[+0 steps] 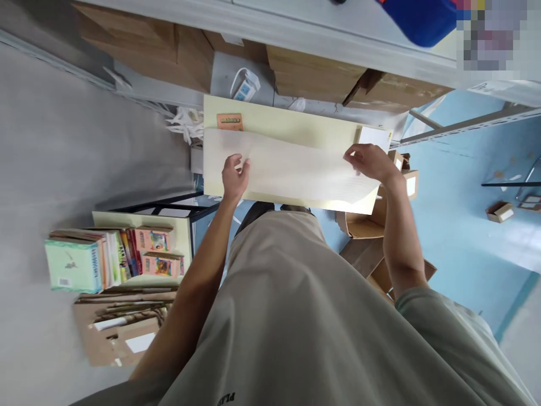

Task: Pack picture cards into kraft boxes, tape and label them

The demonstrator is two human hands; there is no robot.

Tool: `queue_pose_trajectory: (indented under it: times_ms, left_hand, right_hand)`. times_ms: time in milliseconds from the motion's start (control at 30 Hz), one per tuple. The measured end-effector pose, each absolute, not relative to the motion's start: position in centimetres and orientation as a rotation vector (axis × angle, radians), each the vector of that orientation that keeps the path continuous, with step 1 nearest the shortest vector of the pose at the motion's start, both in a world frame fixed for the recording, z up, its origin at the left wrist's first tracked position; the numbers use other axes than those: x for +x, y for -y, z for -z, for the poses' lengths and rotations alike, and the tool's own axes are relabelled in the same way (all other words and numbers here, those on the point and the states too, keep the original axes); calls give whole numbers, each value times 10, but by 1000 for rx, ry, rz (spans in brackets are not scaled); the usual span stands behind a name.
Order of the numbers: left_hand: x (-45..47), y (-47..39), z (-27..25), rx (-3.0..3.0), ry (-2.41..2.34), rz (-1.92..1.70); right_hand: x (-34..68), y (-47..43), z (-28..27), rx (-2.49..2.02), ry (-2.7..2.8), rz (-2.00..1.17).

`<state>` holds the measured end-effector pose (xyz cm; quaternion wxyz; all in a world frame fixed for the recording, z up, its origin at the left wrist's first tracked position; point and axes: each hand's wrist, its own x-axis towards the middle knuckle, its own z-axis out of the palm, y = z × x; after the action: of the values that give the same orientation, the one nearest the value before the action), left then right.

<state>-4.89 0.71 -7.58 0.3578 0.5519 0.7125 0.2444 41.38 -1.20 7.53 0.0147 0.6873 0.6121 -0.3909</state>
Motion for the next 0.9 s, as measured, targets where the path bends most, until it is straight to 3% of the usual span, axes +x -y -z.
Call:
queue_pose_trajectory:
  times_ms: [133, 300, 467, 700, 900]
  left_hand:
    - [-37, -4, 99, 1585, -1719, -214]
    - [-35, 11, 99, 1675, -1698, 183]
    - [-50, 13, 97, 1668, -1744, 181]
    - [-94, -3, 101, 1773, -1700, 229]
    - [-116, -6, 96, 1820, -1574, 266]
  right_hand:
    - [415, -8, -18, 2127, -1827, 894]
    - [402, -4, 37, 2176, -1821, 799]
    - [369, 47, 53, 2430, -1772, 654]
    - [319, 131, 82, 2344, -1521, 893]
    - [310, 131, 87, 2465, -1371, 924]
